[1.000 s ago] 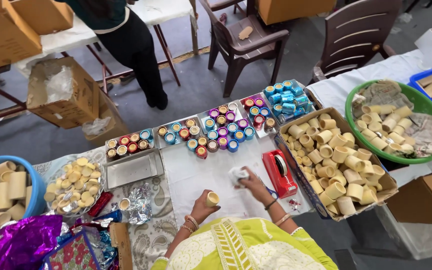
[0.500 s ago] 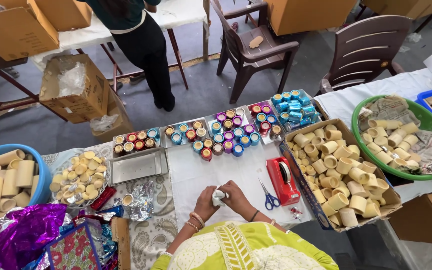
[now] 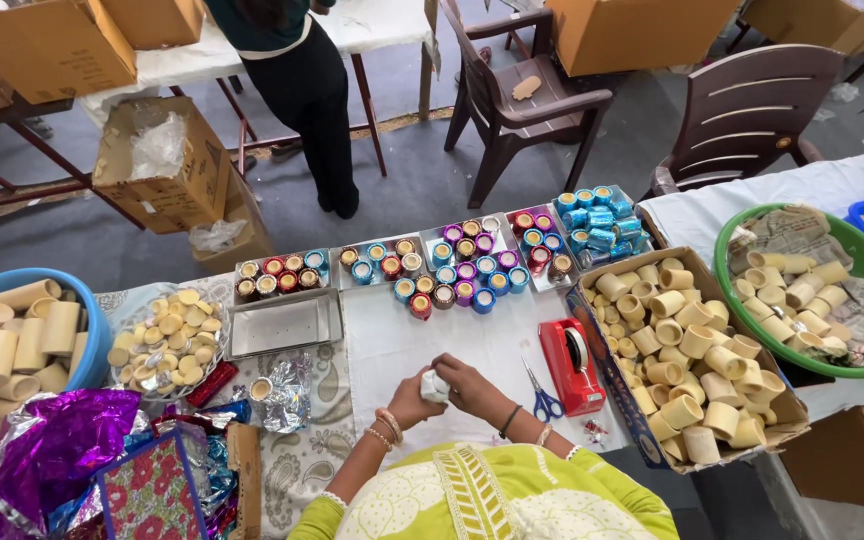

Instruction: The person wraps small beige cups with shiny metallic foil sheets. They pick up a cup, select a foil sheet, wrap the cup, and place it on the table. The person repeats this process with different colored foils.

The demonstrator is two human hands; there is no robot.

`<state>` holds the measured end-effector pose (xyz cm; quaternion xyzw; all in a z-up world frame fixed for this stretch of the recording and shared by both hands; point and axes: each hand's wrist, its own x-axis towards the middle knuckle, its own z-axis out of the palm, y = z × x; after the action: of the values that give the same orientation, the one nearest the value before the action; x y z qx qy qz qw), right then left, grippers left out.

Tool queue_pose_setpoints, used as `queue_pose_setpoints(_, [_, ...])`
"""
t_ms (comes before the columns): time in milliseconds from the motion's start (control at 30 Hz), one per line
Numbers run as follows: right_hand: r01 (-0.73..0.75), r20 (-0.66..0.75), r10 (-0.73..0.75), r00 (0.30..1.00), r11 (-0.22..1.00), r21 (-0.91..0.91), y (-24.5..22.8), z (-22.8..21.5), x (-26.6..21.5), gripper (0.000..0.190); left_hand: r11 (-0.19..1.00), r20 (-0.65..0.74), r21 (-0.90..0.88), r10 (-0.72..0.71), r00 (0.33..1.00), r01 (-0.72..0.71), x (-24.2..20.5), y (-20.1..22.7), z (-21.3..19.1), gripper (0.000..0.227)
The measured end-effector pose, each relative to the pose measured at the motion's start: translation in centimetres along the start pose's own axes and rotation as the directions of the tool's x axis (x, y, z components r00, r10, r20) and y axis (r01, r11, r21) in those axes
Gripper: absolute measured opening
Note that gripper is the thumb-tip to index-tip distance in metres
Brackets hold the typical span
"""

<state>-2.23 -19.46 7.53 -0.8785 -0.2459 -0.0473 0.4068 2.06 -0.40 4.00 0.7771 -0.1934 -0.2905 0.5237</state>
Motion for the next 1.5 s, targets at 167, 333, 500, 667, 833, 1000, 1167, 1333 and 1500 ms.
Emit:
queue_pose_setpoints(167, [-0.286, -0.116, 0.302, 0.946, 0.948, 0.141, 2.6, 2.9, 1.2, 0.029, 0.877, -0.175, 0.456, 0.255, 0.951, -0.151, -0.4, 4.2, -0.9, 0.053])
queue_pose_setpoints(333, [-0.432, 0.072, 0.630, 0.773, 0.441, 0.787, 9.7, 8.0, -1.4, 0.019, 0.515, -0.046, 0.818, 0.501, 0.864, -0.255, 0.9, 1.6, -1.3, 0.048])
queue_pose_setpoints(500, [-0.517, 0.371, 0.361, 0.855, 0.553, 0.653, 8.3, 4.9, -2.6, 0.024, 0.593, -0.118, 0.768, 0.505, 0.855, -0.243, 1.4, 1.5, -1.3, 0.045])
queue_pose_setpoints(667, [-0.081, 0.196, 0.073, 0.978, 0.996, 0.033, 8.0, 3.7, -2.3, 0.030, 0.924, -0.335, 0.339, 0.293, 0.896, -0.175, 1.5, 5.7, -2.7, 0.055])
queue_pose_setpoints(833, [-0.395, -0.242, 0.544, 0.804, 0.791, 0.467, 1.5, -1.1, -0.1, 0.040, 0.963, -0.338, -0.245, 0.023, 0.941, -0.111, 4.8, -0.1, -1.7, 0.034])
queue_pose_setpoints(1000, [0.007, -0.347, -0.150, 0.926, 0.924, -0.382, -7.3, -2.7, 2.8, 0.065, 0.699, -0.274, -0.669, 0.088, 0.958, -0.255, 7.9, -7.6, 1.6, 0.021])
queue_pose_setpoints(1167, [-0.154, -0.457, 0.236, 0.858, 0.966, 0.210, 2.9, 3.3, 1.1, 0.045, 0.706, -0.336, -0.614, 0.168, 0.927, -0.351, 5.6, -1.3, 1.4, 0.018])
queue_pose_setpoints(1333, [0.024, -0.024, 0.709, 0.704, 0.010, 1.000, 6.0, 5.5, 0.6, 0.032, 0.797, -0.384, -0.319, 0.386, 0.839, -0.513, 3.2, 2.9, 0.6, 0.024])
queue_pose_setpoints(1500, [-0.063, 0.311, 0.699, 0.644, -0.357, 0.932, 8.9, 8.3, -2.2, 0.028, 0.800, -0.316, 0.302, 0.597, 0.737, -0.519, 2.4, 3.7, -0.4, 0.053])
